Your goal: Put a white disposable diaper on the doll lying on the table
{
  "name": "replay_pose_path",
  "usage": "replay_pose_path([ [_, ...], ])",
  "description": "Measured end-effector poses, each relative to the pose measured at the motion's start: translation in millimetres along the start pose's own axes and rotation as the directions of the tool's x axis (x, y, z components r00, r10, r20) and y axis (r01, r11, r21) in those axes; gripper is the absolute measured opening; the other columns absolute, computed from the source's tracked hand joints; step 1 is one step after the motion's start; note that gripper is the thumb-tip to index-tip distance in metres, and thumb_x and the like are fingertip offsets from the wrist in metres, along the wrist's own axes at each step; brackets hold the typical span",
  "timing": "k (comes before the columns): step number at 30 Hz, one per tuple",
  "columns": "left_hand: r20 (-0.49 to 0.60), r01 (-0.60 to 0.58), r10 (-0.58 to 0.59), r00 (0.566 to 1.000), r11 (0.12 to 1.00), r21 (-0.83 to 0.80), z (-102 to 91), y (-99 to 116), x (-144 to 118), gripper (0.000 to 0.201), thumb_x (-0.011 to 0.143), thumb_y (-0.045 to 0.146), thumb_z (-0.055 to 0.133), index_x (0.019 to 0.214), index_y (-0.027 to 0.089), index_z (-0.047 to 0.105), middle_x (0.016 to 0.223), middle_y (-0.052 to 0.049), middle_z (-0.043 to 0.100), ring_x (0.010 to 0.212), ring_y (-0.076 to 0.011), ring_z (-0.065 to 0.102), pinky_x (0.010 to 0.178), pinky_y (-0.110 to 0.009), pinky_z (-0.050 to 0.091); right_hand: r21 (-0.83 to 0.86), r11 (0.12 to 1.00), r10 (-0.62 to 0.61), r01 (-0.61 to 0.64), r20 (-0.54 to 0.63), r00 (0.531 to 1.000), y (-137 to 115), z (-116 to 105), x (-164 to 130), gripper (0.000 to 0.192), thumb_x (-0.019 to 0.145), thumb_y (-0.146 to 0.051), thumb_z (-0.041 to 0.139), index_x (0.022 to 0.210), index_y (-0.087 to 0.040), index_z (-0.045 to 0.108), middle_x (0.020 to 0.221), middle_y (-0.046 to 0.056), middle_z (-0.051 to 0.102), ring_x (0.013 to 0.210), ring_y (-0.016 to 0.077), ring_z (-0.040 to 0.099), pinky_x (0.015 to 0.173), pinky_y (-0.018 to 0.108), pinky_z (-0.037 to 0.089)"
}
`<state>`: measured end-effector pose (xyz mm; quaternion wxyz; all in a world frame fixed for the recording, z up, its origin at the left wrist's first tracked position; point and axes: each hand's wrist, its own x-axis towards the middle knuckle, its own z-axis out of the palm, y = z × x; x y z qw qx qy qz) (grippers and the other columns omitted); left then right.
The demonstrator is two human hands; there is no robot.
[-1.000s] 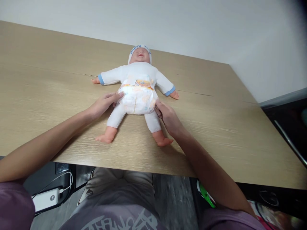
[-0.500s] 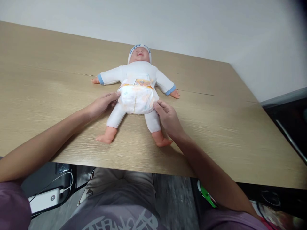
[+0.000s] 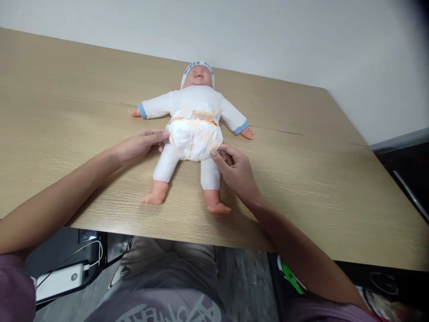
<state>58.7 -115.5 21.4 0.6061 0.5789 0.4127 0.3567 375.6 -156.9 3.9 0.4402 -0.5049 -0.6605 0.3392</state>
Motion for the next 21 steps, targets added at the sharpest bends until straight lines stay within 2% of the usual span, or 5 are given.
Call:
replay_pose_path([
  [4, 0.038, 0.03, -0.03, 0.999, 0.999, 0.019, -14.1, 6, 2, 0.046, 0.099, 0.065, 0.085, 0.101, 0.019, 0.087, 0.106, -0.014, 0.084, 0.099, -0.0299, 0.073, 0.094, -0.048, 0.062, -0.008, 1.0, 0.027, -0.027, -0.004, 1.0, -7, -2, -5, 0.04, 0.104, -0.065, 0.078, 0.098, -0.025, 0.077, 0.071, -0.006, 0.044, 0.066, 0.0161, 0.043, 0.065, 0.035, 0.037],
  [8, 0.019, 0.018, -0.019, 1.0, 0.999, 0.041, -28.6, 3, 4, 0.048, 0.098, 0.067, 0.085, 0.104, 0.019, 0.087, 0.109, -0.015, 0.087, 0.104, -0.0331, 0.079, 0.098, -0.053, 0.067, -0.104, 0.995, -0.007, -0.001, -0.08, 0.997, -8, -6, -4, 0.041, 0.111, -0.062, 0.07, 0.094, -0.025, 0.079, 0.066, -0.005, 0.048, 0.062, 0.0161, 0.043, 0.061, 0.034, 0.036],
  [12, -0.116, -0.093, 0.103, 0.988, 0.992, 0.089, -27.6, -14, 9, 0.049, 0.098, 0.07, 0.086, 0.097, 0.021, 0.08, 0.108, -0.012, 0.085, 0.093, -0.0267, 0.077, 0.094, -0.05, 0.068, -0.25, 0.952, -0.24, 0.18, -0.238, 0.941, 3, -6, 4, 0.028, 0.112, -0.052, 0.069, 0.106, -0.026, 0.078, 0.086, 0.002, 0.069, 0.078, 0.0218, 0.06, 0.078, 0.04, 0.054],
  [16, -0.335, -0.228, 0.297, 0.894, 0.946, 0.231, -9.8, -33, 11, 0.049, 0.096, 0.07, 0.089, 0.105, 0.025, 0.07, 0.108, -0.005, 0.079, 0.087, -0.0206, 0.073, 0.09, -0.043, 0.066, -0.353, 0.875, -0.419, 0.331, -0.209, 0.884, 14, -2, 10, 0.029, 0.112, -0.041, 0.069, 0.136, -0.027, 0.076, 0.128, 0.011, 0.079, 0.116, 0.0307, 0.072, 0.107, 0.053, 0.061],
  [21, -0.255, -0.283, 0.525, 0.812, 0.736, 0.614, 9.7, -26, -5, 0.048, 0.105, 0.06, 0.08, 0.138, 0.028, 0.069, 0.148, -0.009, 0.076, 0.108, -0.0257, 0.073, 0.102, -0.045, 0.06, -0.359, 0.878, -0.389, 0.317, -0.15, 0.909, 14, -1, 7, 0.029, 0.113, -0.046, 0.071, 0.134, -0.027, 0.079, 0.128, 0.011, 0.082, 0.115, 0.0314, 0.077, 0.109, 0.054, 0.063],
])
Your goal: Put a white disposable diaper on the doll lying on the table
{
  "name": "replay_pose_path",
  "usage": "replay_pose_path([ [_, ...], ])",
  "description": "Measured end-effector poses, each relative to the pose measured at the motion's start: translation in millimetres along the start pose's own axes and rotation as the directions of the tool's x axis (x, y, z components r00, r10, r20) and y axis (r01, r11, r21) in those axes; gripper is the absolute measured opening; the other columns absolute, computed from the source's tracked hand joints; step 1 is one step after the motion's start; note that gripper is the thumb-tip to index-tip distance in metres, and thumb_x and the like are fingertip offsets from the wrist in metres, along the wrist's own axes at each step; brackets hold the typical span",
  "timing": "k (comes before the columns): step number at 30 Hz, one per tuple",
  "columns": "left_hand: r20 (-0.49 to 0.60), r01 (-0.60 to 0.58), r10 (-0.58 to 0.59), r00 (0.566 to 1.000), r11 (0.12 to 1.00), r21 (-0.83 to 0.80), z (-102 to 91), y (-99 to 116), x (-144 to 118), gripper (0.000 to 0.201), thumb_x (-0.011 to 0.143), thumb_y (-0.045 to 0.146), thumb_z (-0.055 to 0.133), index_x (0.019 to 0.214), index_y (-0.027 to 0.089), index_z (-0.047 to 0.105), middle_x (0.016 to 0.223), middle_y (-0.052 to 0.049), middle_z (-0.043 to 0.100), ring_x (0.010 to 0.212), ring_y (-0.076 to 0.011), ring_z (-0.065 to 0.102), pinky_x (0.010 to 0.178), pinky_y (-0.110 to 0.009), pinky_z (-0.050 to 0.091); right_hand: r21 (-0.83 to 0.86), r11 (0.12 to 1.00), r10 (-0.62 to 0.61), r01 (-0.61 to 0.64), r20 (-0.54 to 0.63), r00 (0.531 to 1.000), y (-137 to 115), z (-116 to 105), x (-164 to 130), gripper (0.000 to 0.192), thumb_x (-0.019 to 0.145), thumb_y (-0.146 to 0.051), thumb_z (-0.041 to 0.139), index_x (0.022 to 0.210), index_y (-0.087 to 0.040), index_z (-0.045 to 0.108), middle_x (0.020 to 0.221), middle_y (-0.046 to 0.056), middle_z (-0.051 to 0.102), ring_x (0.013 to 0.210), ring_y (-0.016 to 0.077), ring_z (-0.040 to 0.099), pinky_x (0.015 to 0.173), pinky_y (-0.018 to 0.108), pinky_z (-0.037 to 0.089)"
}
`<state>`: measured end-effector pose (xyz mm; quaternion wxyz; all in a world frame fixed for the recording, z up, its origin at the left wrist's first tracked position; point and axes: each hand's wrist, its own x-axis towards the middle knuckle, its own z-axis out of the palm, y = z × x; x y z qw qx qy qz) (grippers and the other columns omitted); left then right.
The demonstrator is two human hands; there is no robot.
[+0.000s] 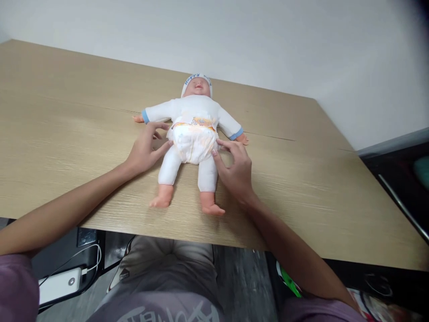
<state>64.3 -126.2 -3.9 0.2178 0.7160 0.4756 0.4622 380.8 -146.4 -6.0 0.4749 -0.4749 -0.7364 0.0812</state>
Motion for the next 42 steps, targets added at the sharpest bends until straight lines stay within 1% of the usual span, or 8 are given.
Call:
replay_pose_path([
  [6, 0.022, -0.019, 0.014, 1.0, 0.977, 0.215, -12.6, 16, -6, 0.033, 0.11, 0.055, 0.071, 0.117, 0.025, 0.084, 0.122, -0.011, 0.085, 0.125, -0.0375, 0.068, 0.119, -0.053, 0.048, -0.088, 0.996, 0.033, -0.03, 0.038, 0.999, -10, -11, 0, 0.02, 0.111, -0.044, 0.073, 0.121, -0.029, 0.082, 0.114, 0.008, 0.085, 0.108, 0.034, 0.077, 0.109, 0.057, 0.056],
  [10, -0.022, 0.026, -0.021, 1.0, 0.965, 0.263, -13.9, 9, -4, 0.042, 0.106, 0.056, 0.07, 0.08, 0.026, 0.08, 0.081, -0.008, 0.073, 0.099, -0.0333, 0.066, 0.11, -0.051, 0.048, -0.063, 0.996, 0.07, -0.069, 0.015, 0.997, -3, -10, 5, 0.022, 0.11, -0.044, 0.068, 0.097, -0.028, 0.075, 0.089, 0.005, 0.077, 0.085, 0.0289, 0.07, 0.097, 0.051, 0.055],
  [15, -0.04, 0.038, -0.028, 0.999, 0.963, 0.267, -20.2, -4, 6, 0.054, 0.111, 0.056, 0.059, 0.069, 0.026, 0.075, 0.068, -0.004, 0.06, 0.077, -0.0258, 0.058, 0.098, -0.044, 0.044, -0.069, 0.992, 0.102, -0.104, -0.032, 0.994, 29, -2, 13, 0.023, 0.106, -0.042, 0.063, 0.088, -0.029, 0.059, 0.084, 0.002, 0.067, 0.085, 0.0264, 0.062, 0.091, 0.045, 0.054],
  [22, -0.091, 0.021, 0.012, 0.996, 0.934, 0.356, -36.7, -32, 17, 0.03, 0.108, 0.052, 0.063, 0.118, 0.024, 0.072, 0.122, -0.012, 0.077, 0.108, -0.0305, 0.065, 0.115, -0.048, 0.045, -0.232, 0.958, 0.143, -0.169, -0.124, 0.982, 70, 9, 16, 0.009, 0.105, -0.035, 0.059, 0.101, -0.028, 0.054, 0.113, 0.012, 0.071, 0.113, 0.0299, 0.063, 0.115, 0.051, 0.05],
  [27, -0.142, 0.061, 0.007, 0.99, 0.88, 0.47, -36.5, -40, 14, 0.044, 0.105, 0.049, 0.062, 0.139, 0.021, 0.063, 0.145, -0.021, 0.069, 0.14, -0.0398, 0.06, 0.127, -0.058, 0.041, -0.314, 0.922, 0.197, -0.226, -0.124, 0.973, 66, 10, 13, 0.018, 0.109, -0.037, 0.059, 0.118, -0.021, 0.06, 0.133, 0.021, 0.072, 0.131, 0.0341, 0.06, 0.125, 0.054, 0.043],
  [31, -0.081, 0.036, 0.009, 0.997, 0.84, 0.541, -31.3, -40, 11, 0.066, 0.101, 0.045, 0.067, 0.159, 0.017, 0.053, 0.166, -0.026, 0.058, 0.155, -0.0471, 0.049, 0.132, -0.064, 0.035, -0.404, 0.891, 0.184, -0.208, -0.097, 0.978, 56, 12, 14, 0.049, 0.107, -0.035, 0.064, 0.15, -0.013, 0.056, 0.16, 0.028, 0.06, 0.149, 0.039, 0.051, 0.13, 0.057, 0.04],
  [36, -0.072, 0.025, 0.017, 0.997, 0.837, 0.547, -22.8, -46, 21, 0.084, 0.098, 0.043, 0.07, 0.172, 0.015, 0.043, 0.177, -0.027, 0.048, 0.164, -0.049, 0.041, 0.136, -0.065, 0.03, -0.475, 0.863, 0.178, -0.172, -0.033, 0.984, 62, 24, 29, 0.067, 0.108, -0.035, 0.065, 0.168, -0.014, 0.046, 0.178, 0.029, 0.045, 0.161, 0.0402, 0.043, 0.132, 0.058, 0.039],
  [42, -0.114, 0.065, -0.002, 0.994, 0.83, 0.554, -2.8, -61, 62, 0.082, 0.097, 0.046, 0.079, 0.169, 0.018, 0.049, 0.177, -0.026, 0.051, 0.164, -0.0488, 0.041, 0.136, -0.063, 0.029, -0.502, 0.855, 0.138, -0.131, -0.022, 0.99, 91, 45, 63, 0.066, 0.109, -0.036, 0.065, 0.168, -0.015, 0.047, 0.174, 0.026, 0.052, 0.16, 0.0401, 0.045, 0.133, 0.058, 0.038],
])
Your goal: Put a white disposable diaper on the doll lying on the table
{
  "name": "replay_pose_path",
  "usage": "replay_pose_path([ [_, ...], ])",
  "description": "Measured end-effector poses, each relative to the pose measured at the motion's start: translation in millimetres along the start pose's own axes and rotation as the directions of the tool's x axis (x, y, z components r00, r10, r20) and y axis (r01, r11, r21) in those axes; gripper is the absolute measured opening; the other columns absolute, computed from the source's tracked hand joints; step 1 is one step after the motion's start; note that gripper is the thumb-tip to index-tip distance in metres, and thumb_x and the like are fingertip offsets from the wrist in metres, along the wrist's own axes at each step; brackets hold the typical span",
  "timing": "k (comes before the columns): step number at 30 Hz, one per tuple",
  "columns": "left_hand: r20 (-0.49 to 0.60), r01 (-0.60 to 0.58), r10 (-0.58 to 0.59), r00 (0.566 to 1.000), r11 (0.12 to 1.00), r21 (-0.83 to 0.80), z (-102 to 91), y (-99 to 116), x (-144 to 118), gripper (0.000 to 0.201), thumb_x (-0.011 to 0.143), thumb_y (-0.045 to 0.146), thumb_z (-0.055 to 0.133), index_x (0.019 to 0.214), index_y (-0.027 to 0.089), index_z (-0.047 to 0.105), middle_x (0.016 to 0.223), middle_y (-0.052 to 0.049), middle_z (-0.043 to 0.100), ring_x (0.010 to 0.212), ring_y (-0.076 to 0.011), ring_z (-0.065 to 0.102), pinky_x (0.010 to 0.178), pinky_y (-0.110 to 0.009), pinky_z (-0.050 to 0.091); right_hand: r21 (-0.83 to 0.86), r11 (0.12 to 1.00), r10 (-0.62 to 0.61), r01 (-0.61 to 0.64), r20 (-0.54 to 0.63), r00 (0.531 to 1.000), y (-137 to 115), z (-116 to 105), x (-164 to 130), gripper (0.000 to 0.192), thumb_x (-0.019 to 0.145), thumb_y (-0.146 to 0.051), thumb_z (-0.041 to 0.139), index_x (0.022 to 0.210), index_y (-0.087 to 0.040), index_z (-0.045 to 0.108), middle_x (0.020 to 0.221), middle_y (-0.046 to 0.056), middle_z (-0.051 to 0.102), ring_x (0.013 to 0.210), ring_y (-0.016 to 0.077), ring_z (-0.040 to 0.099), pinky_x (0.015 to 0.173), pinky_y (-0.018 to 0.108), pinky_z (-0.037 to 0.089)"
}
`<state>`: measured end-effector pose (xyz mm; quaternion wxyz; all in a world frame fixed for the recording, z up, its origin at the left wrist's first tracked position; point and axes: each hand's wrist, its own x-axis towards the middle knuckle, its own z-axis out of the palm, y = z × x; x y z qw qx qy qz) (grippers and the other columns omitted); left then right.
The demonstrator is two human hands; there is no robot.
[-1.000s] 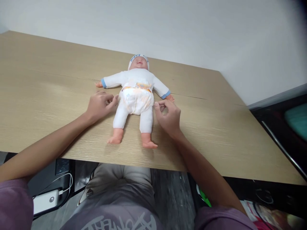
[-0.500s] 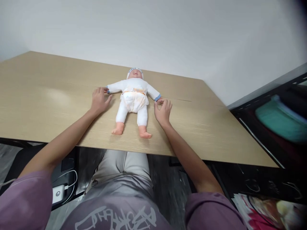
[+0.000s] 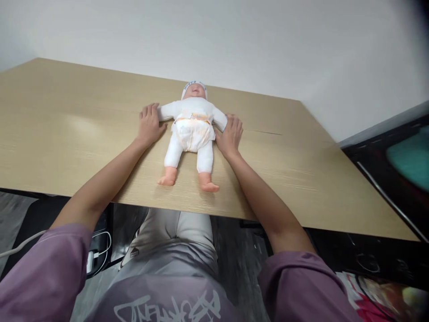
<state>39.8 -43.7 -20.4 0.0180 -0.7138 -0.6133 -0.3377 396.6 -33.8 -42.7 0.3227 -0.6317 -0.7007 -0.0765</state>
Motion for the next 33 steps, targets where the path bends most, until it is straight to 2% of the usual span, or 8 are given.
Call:
replay_pose_path([
  [4, 0.013, -0.01, 0.01, 1.0, 0.999, -0.031, 18.7, 0, 34, 0.076, 0.099, 0.062, 0.08, 0.156, 0.015, 0.061, 0.164, -0.023, 0.063, 0.158, -0.0455, 0.047, 0.132, -0.059, 0.03, -0.01, 0.999, -0.035, 0.035, 0.011, 0.999, 10, 16, 23, 0.06, 0.111, -0.037, 0.061, 0.166, -0.017, 0.048, 0.165, 0.025, 0.059, 0.154, 0.0419, 0.05, 0.13, 0.062, 0.039],
  [8, 0.081, -0.07, 0.071, 0.994, 0.997, -0.014, 30.4, -2, 58, 0.082, 0.112, 0.077, 0.049, 0.15, 0.006, 0.066, 0.128, -0.014, 0.076, 0.156, -0.0354, 0.05, 0.125, -0.051, 0.029, -0.049, 0.998, -0.04, 0.041, 0.02, 0.999, 19, 28, 41, 0.048, 0.109, -0.036, 0.062, 0.153, -0.017, 0.057, 0.149, 0.023, 0.068, 0.141, 0.0444, 0.057, 0.123, 0.066, 0.041],
  [10, 0.093, -0.069, 0.069, 0.993, 0.998, -0.004, 34.3, -2, 63, 0.074, 0.108, 0.074, 0.062, 0.143, 0.01, 0.069, 0.128, -0.015, 0.077, 0.152, -0.0396, 0.052, 0.125, -0.054, 0.031, -0.064, 0.997, -0.044, 0.046, 0.029, 0.999, 22, 33, 47, 0.04, 0.11, -0.036, 0.061, 0.145, -0.017, 0.061, 0.137, 0.022, 0.071, 0.134, 0.0443, 0.06, 0.12, 0.067, 0.043],
  [13, 0.098, -0.029, 0.029, 0.995, 1.0, 0.002, 37.3, 1, 64, 0.063, 0.093, 0.058, 0.087, 0.137, 0.017, 0.07, 0.14, -0.021, 0.075, 0.145, -0.0501, 0.055, 0.125, -0.063, 0.034, -0.061, 0.997, -0.041, 0.043, 0.039, 0.998, 25, 38, 51, 0.032, 0.109, -0.034, 0.061, 0.136, -0.017, 0.063, 0.127, 0.02, 0.072, 0.127, 0.043, 0.064, 0.114, 0.065, 0.047],
  [15, 0.116, -0.004, 0.005, 0.993, 1.0, -0.007, 37.4, 3, 62, 0.063, 0.093, 0.056, 0.087, 0.139, 0.017, 0.069, 0.142, -0.023, 0.073, 0.146, -0.0534, 0.054, 0.126, -0.065, 0.033, -0.052, 0.998, -0.031, 0.033, 0.037, 0.999, 25, 39, 52, 0.03, 0.108, -0.033, 0.063, 0.133, -0.017, 0.064, 0.124, 0.02, 0.072, 0.124, 0.0423, 0.065, 0.111, 0.063, 0.049],
  [20, 0.114, 0.034, -0.033, 0.993, 0.999, -0.01, 34.5, 7, 51, 0.067, 0.099, 0.067, 0.076, 0.142, 0.017, 0.067, 0.139, -0.026, 0.071, 0.147, -0.0574, 0.054, 0.127, -0.067, 0.031, -0.026, 0.999, -0.017, 0.017, 0.029, 0.999, 22, 34, 46, 0.027, 0.107, -0.032, 0.064, 0.131, -0.017, 0.064, 0.125, 0.02, 0.074, 0.121, 0.0405, 0.066, 0.109, 0.059, 0.051],
  [25, 0.077, 0.022, -0.022, 0.997, 1.0, -0.002, 26.0, 12, 32, 0.062, 0.093, 0.067, 0.079, 0.135, 0.022, 0.07, 0.132, -0.024, 0.075, 0.138, -0.0538, 0.056, 0.122, -0.064, 0.036, -0.001, 1.0, 0.011, -0.011, 0.041, 0.999, 12, 20, 33, 0.029, 0.105, -0.029, 0.064, 0.131, -0.016, 0.066, 0.126, 0.02, 0.076, 0.121, 0.0396, 0.066, 0.109, 0.056, 0.05],
  [33, 0.089, 0.054, -0.062, 0.994, 0.994, 0.097, -16.4, 40, -29, 0.055, 0.096, 0.048, 0.071, 0.141, 0.016, 0.069, 0.135, -0.025, 0.077, 0.132, -0.0487, 0.064, 0.117, -0.058, 0.042, 0.01, 0.997, 0.07, -0.071, 0.079, 0.994, -13, -16, -11, 0.029, 0.103, -0.025, 0.063, 0.129, -0.013, 0.07, 0.127, 0.023, 0.078, 0.119, 0.0377, 0.065, 0.107, 0.049, 0.046],
])
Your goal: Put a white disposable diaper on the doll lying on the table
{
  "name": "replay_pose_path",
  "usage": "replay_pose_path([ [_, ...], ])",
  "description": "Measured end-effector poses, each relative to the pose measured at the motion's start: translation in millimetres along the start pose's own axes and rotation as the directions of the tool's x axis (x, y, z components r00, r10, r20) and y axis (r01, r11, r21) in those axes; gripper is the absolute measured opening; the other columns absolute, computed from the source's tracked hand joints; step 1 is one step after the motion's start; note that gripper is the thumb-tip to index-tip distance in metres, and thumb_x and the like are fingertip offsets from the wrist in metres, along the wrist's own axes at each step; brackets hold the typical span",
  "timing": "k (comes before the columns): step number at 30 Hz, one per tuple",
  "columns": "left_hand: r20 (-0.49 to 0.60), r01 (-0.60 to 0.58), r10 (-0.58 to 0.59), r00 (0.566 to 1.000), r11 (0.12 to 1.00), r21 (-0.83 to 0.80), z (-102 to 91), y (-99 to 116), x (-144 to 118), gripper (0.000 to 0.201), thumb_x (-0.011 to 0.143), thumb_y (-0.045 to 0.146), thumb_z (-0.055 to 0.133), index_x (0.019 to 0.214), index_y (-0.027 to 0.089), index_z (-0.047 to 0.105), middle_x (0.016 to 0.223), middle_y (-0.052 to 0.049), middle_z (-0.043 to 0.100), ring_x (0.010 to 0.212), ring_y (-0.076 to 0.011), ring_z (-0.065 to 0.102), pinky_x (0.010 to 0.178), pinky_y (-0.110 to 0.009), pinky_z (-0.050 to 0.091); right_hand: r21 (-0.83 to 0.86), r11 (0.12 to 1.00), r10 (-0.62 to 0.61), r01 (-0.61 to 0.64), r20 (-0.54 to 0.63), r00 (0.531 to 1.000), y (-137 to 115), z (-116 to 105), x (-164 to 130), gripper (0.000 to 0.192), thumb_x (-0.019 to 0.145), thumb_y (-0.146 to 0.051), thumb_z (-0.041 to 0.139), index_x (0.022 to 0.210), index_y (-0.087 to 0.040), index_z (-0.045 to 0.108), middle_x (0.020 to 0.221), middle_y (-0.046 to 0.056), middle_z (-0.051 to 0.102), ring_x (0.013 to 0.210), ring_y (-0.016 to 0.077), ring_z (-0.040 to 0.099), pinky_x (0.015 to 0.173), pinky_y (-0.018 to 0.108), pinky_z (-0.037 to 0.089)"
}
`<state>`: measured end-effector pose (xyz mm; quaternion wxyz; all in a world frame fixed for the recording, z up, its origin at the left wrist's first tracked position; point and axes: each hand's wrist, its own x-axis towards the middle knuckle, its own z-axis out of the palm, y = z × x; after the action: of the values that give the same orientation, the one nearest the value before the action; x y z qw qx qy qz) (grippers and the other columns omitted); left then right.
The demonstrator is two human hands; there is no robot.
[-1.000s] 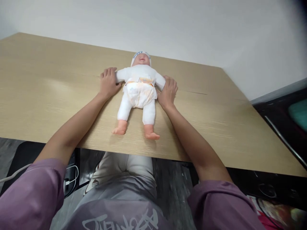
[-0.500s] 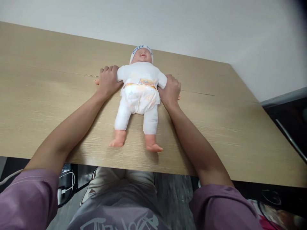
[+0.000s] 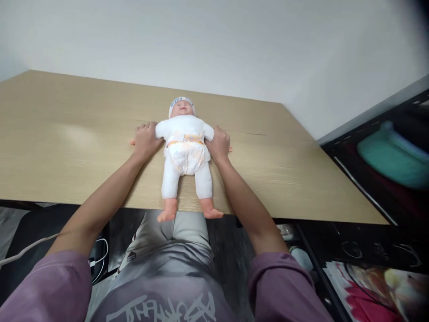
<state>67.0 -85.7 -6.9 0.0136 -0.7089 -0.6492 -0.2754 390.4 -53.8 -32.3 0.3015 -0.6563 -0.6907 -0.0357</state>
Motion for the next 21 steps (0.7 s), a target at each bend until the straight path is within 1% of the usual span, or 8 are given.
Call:
replay_pose_path([
  [5, 0.083, 0.069, -0.077, 0.994, 0.993, 0.1, -29.5, 14, -46, 0.058, 0.1, 0.044, 0.065, 0.149, 0.013, 0.066, 0.139, -0.025, 0.077, 0.132, -0.0452, 0.066, 0.115, -0.053, 0.045, 0.042, 0.999, -0.029, 0.028, 0.009, 1.0, -14, -19, -35, 0.03, 0.101, -0.024, 0.063, 0.129, -0.015, 0.072, 0.123, 0.02, 0.081, 0.116, 0.037, 0.067, 0.102, 0.044, 0.045],
  [7, 0.1, 0.091, -0.105, 0.989, 0.987, 0.131, -40.7, 22, -67, 0.058, 0.101, 0.043, 0.064, 0.149, 0.012, 0.064, 0.139, -0.026, 0.076, 0.133, -0.0462, 0.066, 0.115, -0.054, 0.046, 0.037, 0.999, -0.029, 0.028, 0.027, 0.999, -19, -27, -49, 0.028, 0.102, -0.024, 0.062, 0.127, -0.015, 0.072, 0.123, 0.02, 0.081, 0.116, 0.0367, 0.067, 0.101, 0.043, 0.045],
  [10, 0.121, 0.092, -0.114, 0.986, 0.98, 0.177, -60.0, 34, -104, 0.056, 0.105, 0.044, 0.06, 0.147, 0.008, 0.062, 0.138, -0.029, 0.076, 0.133, -0.0489, 0.067, 0.113, -0.055, 0.047, 0.043, 0.998, -0.043, 0.04, 0.068, 0.997, -23, -42, -71, 0.029, 0.103, -0.025, 0.063, 0.129, -0.015, 0.071, 0.126, 0.02, 0.081, 0.117, 0.0366, 0.068, 0.101, 0.042, 0.045],
  [12, 0.188, 0.077, -0.11, 0.976, 0.982, 0.172, -76.4, 39, -131, 0.056, 0.106, 0.046, 0.057, 0.146, 0.008, 0.061, 0.137, -0.029, 0.077, 0.131, -0.0488, 0.07, 0.109, -0.053, 0.05, 0.067, 0.996, -0.071, 0.064, 0.103, 0.992, -23, -55, -86, 0.029, 0.103, -0.025, 0.065, 0.129, -0.016, 0.071, 0.127, 0.02, 0.082, 0.116, 0.0358, 0.07, 0.1, 0.041, 0.045],
  [14, 0.319, 0.086, -0.117, 0.941, 0.99, 0.112, -95.9, 42, -160, 0.059, 0.105, 0.054, 0.058, 0.145, 0.01, 0.059, 0.135, -0.027, 0.079, 0.125, -0.0476, 0.074, 0.1, -0.048, 0.053, 0.112, 0.99, -0.096, 0.08, 0.143, 0.985, -21, -70, -102, 0.026, 0.102, -0.026, 0.066, 0.126, -0.018, 0.073, 0.125, 0.018, 0.083, 0.113, 0.0341, 0.071, 0.097, 0.039, 0.046],
  [17, 0.508, 0.113, -0.073, 0.858, 0.992, -0.049, -126.2, 46, -211, 0.07, 0.101, 0.07, 0.06, 0.146, 0.017, 0.056, 0.132, -0.021, 0.082, 0.119, -0.0454, 0.079, 0.089, -0.042, 0.054, 0.229, 0.971, -0.122, 0.072, 0.211, 0.97, -18, -98, -128, 0.022, 0.101, -0.026, 0.068, 0.121, -0.021, 0.074, 0.12, 0.013, 0.085, 0.107, 0.0306, 0.074, 0.09, 0.036, 0.047],
  [19, 0.583, 0.106, 0.006, 0.813, 0.982, -0.157, -143.8, 52, -251, 0.068, 0.101, 0.069, 0.06, 0.147, 0.019, 0.054, 0.127, -0.017, 0.083, 0.115, -0.0416, 0.08, 0.087, -0.04, 0.054, 0.322, 0.944, -0.159, 0.069, 0.262, 0.952, -18, -120, -149, 0.023, 0.098, -0.025, 0.071, 0.12, -0.023, 0.075, 0.119, 0.01, 0.086, 0.103, 0.0283, 0.075, 0.086, 0.034, 0.047],
  [21, 0.671, 0.114, 0.028, 0.741, 0.979, -0.166, -157.7, 58, -293, 0.056, 0.099, 0.063, 0.06, 0.134, 0.019, 0.057, 0.114, -0.015, 0.082, 0.102, -0.0381, 0.08, 0.082, -0.038, 0.052, 0.401, 0.91, -0.237, 0.101, 0.305, 0.922, -21, -142, -173, 0.023, 0.096, -0.022, 0.071, 0.119, -0.024, 0.076, 0.117, 0.007, 0.086, 0.102, 0.0267, 0.075, 0.087, 0.034, 0.048],
])
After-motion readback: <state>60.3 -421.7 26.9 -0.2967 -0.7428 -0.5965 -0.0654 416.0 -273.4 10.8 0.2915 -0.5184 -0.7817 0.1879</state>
